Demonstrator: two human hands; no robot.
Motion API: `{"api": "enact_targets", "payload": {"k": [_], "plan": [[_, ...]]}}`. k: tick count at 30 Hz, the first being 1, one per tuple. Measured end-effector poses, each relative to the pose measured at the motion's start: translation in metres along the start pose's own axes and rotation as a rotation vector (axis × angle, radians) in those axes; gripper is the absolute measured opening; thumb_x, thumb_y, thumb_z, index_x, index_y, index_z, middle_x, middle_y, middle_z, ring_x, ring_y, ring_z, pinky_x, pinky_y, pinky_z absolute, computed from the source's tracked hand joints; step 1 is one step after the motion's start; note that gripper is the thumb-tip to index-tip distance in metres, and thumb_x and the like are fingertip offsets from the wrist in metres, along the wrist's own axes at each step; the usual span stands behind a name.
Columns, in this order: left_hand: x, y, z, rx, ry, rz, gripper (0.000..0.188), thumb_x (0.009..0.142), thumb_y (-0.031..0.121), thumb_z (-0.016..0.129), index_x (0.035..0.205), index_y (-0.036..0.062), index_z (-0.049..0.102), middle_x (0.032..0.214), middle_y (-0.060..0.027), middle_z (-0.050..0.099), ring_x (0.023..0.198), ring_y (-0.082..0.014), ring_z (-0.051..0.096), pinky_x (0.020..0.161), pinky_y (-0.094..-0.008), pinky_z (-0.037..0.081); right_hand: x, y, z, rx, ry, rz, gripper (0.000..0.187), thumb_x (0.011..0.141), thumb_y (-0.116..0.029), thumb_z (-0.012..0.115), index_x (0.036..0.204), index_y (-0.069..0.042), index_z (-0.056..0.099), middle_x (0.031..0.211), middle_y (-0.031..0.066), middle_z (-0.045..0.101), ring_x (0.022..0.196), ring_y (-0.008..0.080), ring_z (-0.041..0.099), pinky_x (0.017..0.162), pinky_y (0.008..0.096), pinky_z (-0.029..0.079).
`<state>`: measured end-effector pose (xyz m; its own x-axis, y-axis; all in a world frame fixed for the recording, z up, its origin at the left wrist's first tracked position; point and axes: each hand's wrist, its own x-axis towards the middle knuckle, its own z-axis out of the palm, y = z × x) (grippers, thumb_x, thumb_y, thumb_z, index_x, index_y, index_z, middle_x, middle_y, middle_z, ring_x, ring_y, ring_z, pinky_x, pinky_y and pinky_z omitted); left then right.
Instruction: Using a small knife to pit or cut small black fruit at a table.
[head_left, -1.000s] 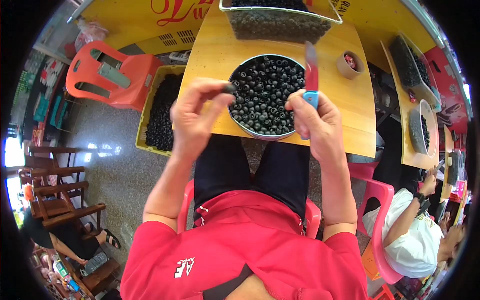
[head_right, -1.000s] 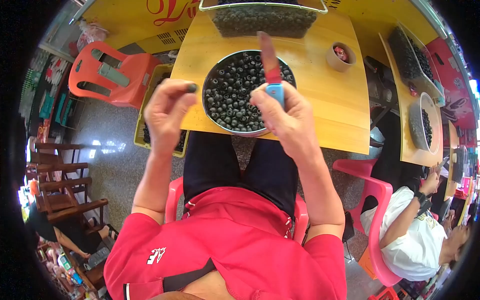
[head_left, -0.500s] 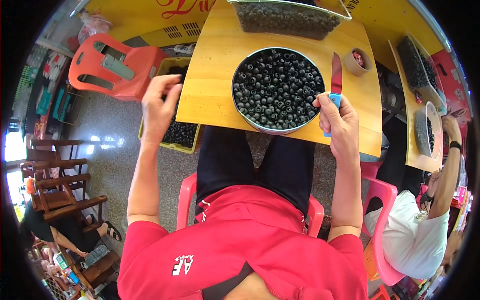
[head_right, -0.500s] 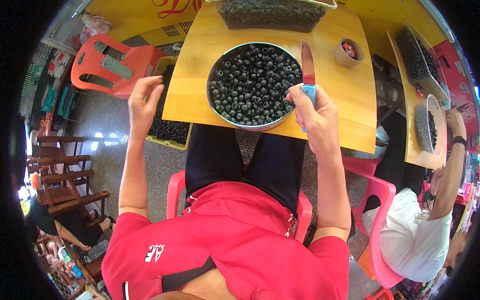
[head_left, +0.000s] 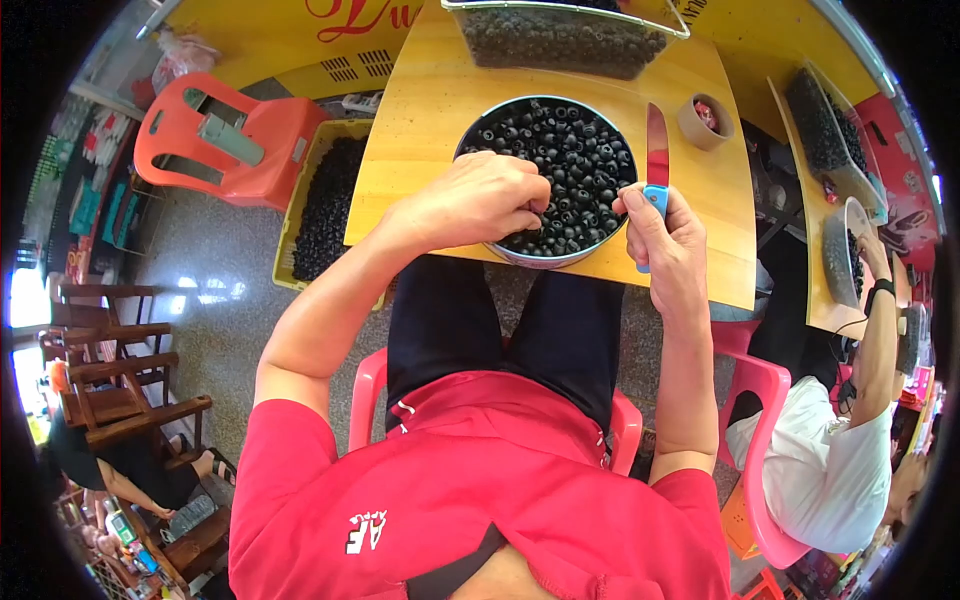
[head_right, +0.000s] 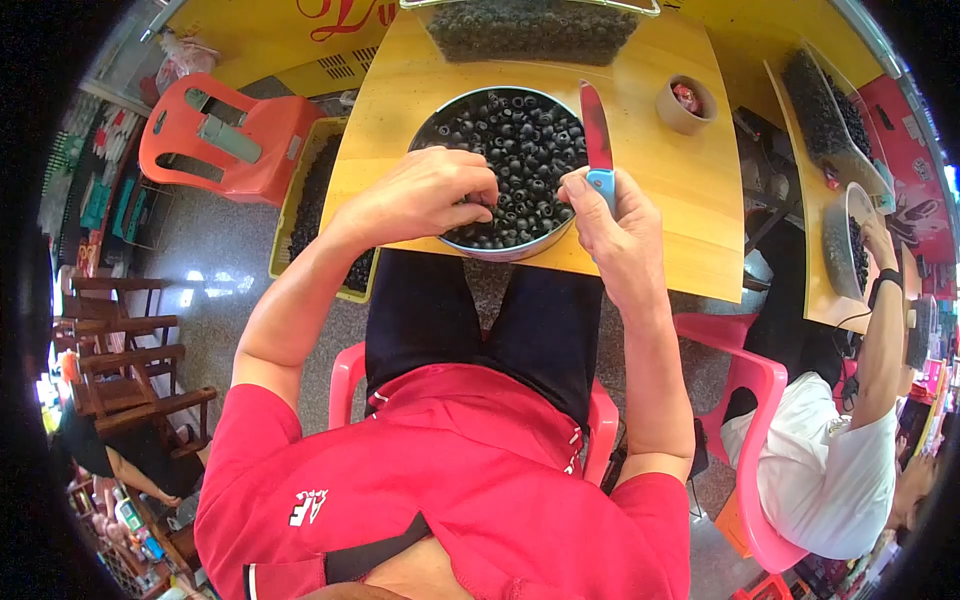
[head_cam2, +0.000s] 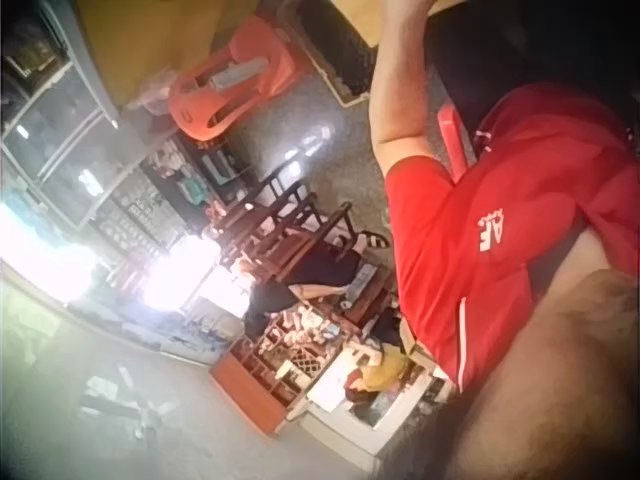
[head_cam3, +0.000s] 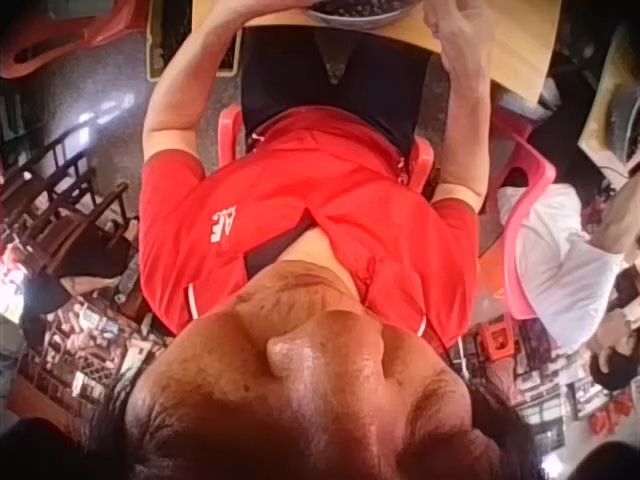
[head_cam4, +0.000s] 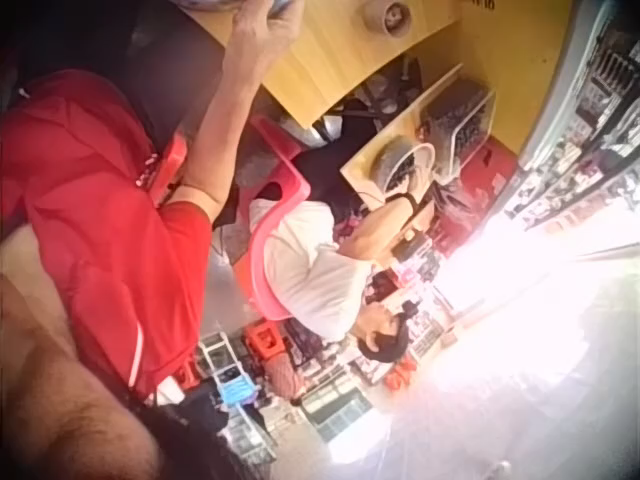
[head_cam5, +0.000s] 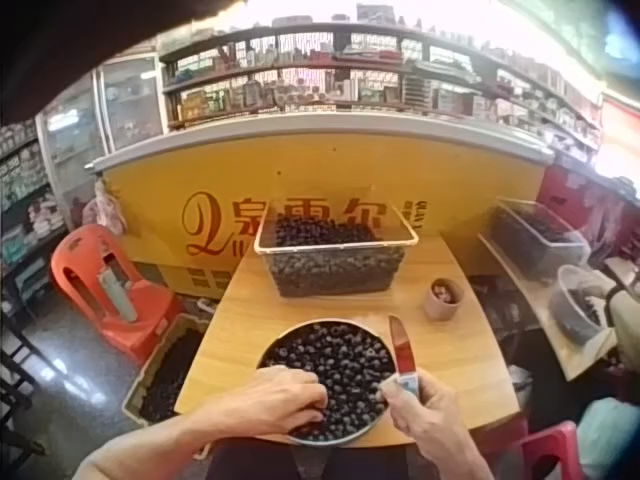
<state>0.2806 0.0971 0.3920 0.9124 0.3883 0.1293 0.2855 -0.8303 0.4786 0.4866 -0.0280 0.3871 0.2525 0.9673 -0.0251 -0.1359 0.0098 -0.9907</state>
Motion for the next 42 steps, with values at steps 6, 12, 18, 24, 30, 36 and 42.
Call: {"api": "enact_targets", "payload": {"k": [6, 12, 18, 24, 30, 36, 42], "plan": [[-0.009, 0.005, -0.002, -0.885, 0.182, -0.246, 0.018, 0.089, 0.012, 0.064, 0.104, 0.0036, 0.065, 0.087, -0.0011, 0.061, 0.075, -0.0084, 0.056, 0.067, -0.0225, 0.046, -0.004, -0.01, 0.018, 0.024, 0.015, -0.045, 0.015, 0.093, -0.015, 0.062, 0.097, -0.001, 0.062, 0.078, 0.0013, 0.06, 0.051, 0.0009, 0.039, 0.045, 0.017, 0.031], [-0.008, 0.031, 0.002, -1.256, 0.334, -0.225, 0.021, 0.09, 0.009, 0.064, 0.11, 0.0023, 0.062, 0.091, -0.0018, 0.063, 0.077, -0.0078, 0.058, 0.071, -0.0227, 0.048, -0.005, -0.005, 0.039, -0.027, -0.032, -0.137, 0.015, 0.092, -0.016, 0.065, 0.1, -0.003, 0.063, 0.071, -0.0042, 0.056, 0.052, -0.0001, 0.041, 0.044, 0.016, 0.029], [-0.009, 0.04, 0.019, -1.544, 0.505, -0.139, 0.018, 0.089, 0.007, 0.065, 0.106, 0.0041, 0.058, 0.093, -0.0051, 0.064, 0.08, -0.0128, 0.061, 0.071, -0.0248, 0.049, -0.007, -0.016, 0.052, 0.129, -0.042, -0.182, 0.018, 0.088, -0.013, 0.069, 0.103, -0.004, 0.064, 0.072, -0.0057, 0.057, 0.054, -0.0009, 0.042, 0.045, 0.0149, 0.028], [-0.011, 0.038, 0.024, -1.51, 0.512, -0.162, 0.016, 0.087, 0.006, 0.067, 0.102, 0.0054, 0.061, 0.093, -0.0061, 0.065, 0.08, -0.0135, 0.061, 0.071, -0.0245, 0.049, -0.006, -0.017, 0.045, 0.092, -0.083, -0.133, 0.017, 0.088, -0.013, 0.07, 0.102, -0.005, 0.065, 0.071, -0.0058, 0.057, 0.054, -0.0007, 0.042, 0.045, 0.0153, 0.028], [-0.015, 0.042, 0.021, -1.505, 0.498, -0.213, 0.015, 0.087, 0.006, 0.067, 0.101, 0.0034, 0.062, 0.094, -0.0066, 0.066, 0.077, -0.0134, 0.061, 0.071, -0.0258, 0.051, -0.007, -0.016, 0.041, 0.194, -0.117, 0.006, 0.018, 0.09, -0.018, 0.067, 0.1, -0.004, 0.064, 0.063, -0.006, 0.05, 0.05, 0.0009, 0.04, 0.044, 0.017, 0.029], [-0.015, 0.045, 0.025, -1.423, 0.535, -0.23, 0.021, 0.088, 0.008, 0.067, 0.108, 0.0, 0.064, 0.091, -0.0055, 0.067, 0.076, -0.0093, 0.062, 0.071, -0.0233, 0.051, -0.005, -0.016, 0.043, 0.15, -0.102, -0.02, 0.019, 0.092, -0.02, 0.065, 0.101, -0.004, 0.063, 0.061, -0.0065, 0.048, 0.049, 0.001, 0.038, 0.044, 0.0171, 0.028], [-0.015, 0.05, 0.027, -1.277, 0.6, -0.241, 0.021, 0.09, 0.008, 0.065, 0.109, -0.0004, 0.063, 0.094, -0.0062, 0.068, 0.08, -0.0087, 0.062, 0.072, -0.0228, 0.052, -0.004, -0.014, 0.041, 0.049, -0.098, -0.074, 0.019, 0.094, -0.022, 0.062, 0.1, -0.004, 0.063, 0.065, -0.0058, 0.05, 0.053, 0.0005, 0.039, 0.047, 0.017, 0.028]]}}
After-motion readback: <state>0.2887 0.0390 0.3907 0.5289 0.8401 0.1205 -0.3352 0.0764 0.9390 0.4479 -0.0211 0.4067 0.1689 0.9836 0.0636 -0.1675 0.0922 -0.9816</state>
